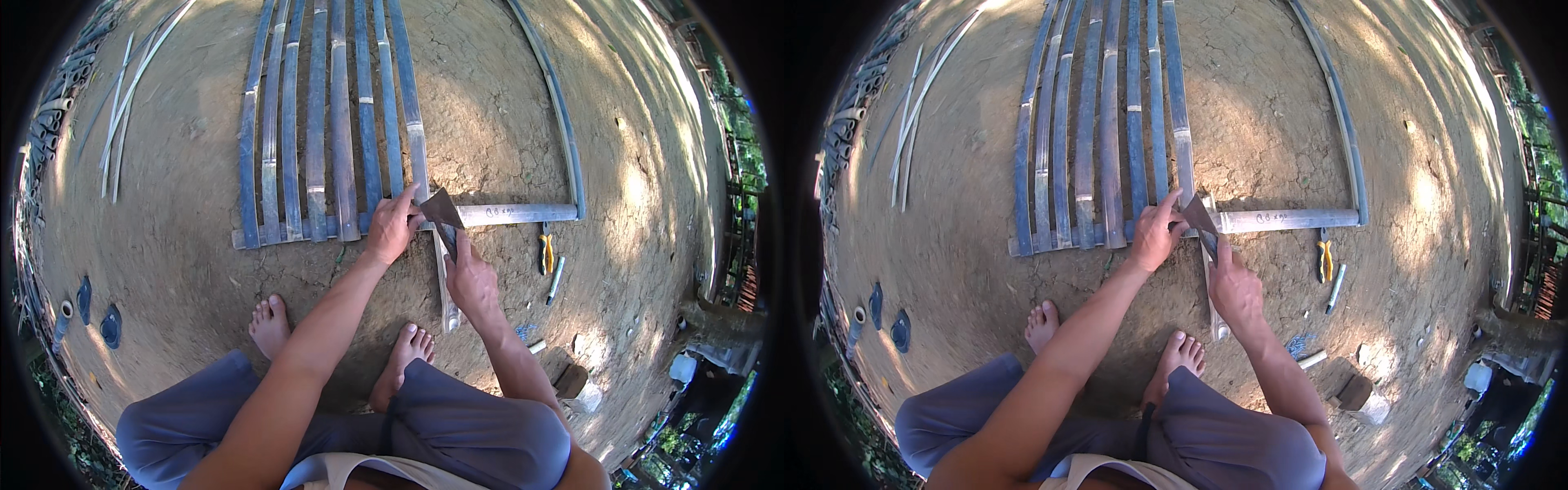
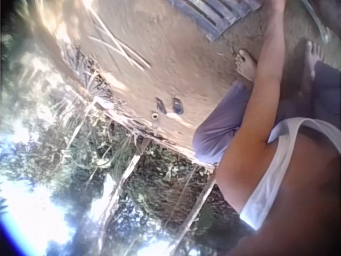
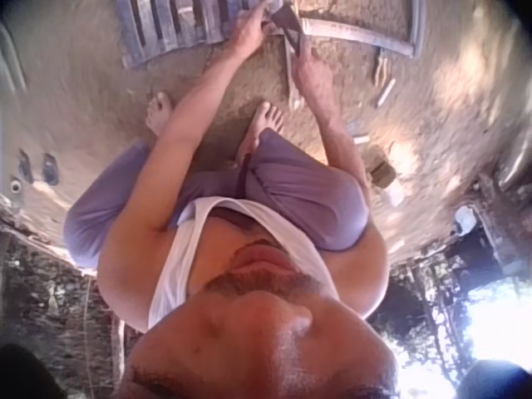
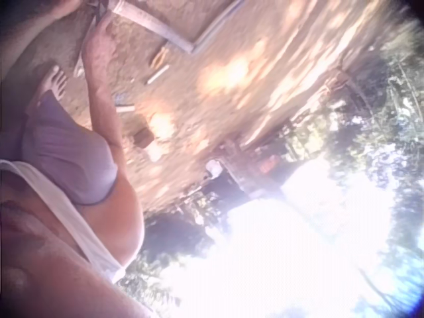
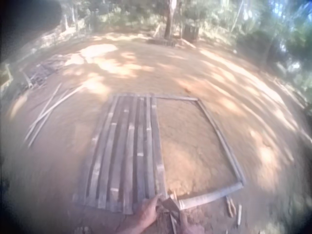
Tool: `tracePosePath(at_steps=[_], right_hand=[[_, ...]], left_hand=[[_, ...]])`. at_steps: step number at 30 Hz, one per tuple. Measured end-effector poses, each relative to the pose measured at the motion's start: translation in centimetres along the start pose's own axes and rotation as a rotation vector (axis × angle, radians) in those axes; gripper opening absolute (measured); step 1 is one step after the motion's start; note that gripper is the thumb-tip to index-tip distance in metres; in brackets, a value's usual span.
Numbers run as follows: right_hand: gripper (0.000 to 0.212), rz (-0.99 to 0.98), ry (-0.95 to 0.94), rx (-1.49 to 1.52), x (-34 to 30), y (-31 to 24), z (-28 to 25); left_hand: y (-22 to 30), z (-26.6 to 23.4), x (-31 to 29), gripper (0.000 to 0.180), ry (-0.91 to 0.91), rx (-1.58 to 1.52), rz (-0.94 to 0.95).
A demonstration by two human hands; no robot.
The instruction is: The person nails thin bamboo strips onto a rectangular bamboo frame on the ground using an axe and small nails, then cuts a strip with a pair of snips.
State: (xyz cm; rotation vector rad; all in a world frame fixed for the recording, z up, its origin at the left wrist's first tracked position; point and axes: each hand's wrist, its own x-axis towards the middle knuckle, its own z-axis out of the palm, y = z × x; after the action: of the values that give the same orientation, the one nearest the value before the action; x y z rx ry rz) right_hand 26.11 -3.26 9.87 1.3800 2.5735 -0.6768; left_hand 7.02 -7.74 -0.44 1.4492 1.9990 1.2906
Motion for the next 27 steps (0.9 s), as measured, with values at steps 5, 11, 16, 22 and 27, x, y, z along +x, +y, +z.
tracePosePath(at_steps=[5, 11, 16, 22, 27], right_hand=[[0.057, 0.000, 0.095, 0.070, 0.1, -1.1, -0.6], [0.055, 0.033, 0.036, 0.051, 0.9, -0.1, -0.6], [0.060, 0.032, 0.138, 0.230, 0.1, 0.3, -0.4], [0.065, 0.036, 0.200, 0.323, -2.5, 2.3, -0.1], [0.062, 0.096, 0.130, 0.336, -3.0, 1.6, -0.2]], left_hand=[[-0.3, -0.3, -0.1, 0.074, 0.003, -0.007, 0.001], [-0.4, 0.2, 0.0, 0.077, -0.011, 0.024, 0.000], [-0.2, -0.6, 0.0, 0.074, -0.042, 0.024, 0.007], [-1.2, -2.7, 6.0, 0.035, -0.012, 0.113, 0.131], [-1.9, 0.8, 16.1, 0.024, -0.208, 0.244, 0.306]])
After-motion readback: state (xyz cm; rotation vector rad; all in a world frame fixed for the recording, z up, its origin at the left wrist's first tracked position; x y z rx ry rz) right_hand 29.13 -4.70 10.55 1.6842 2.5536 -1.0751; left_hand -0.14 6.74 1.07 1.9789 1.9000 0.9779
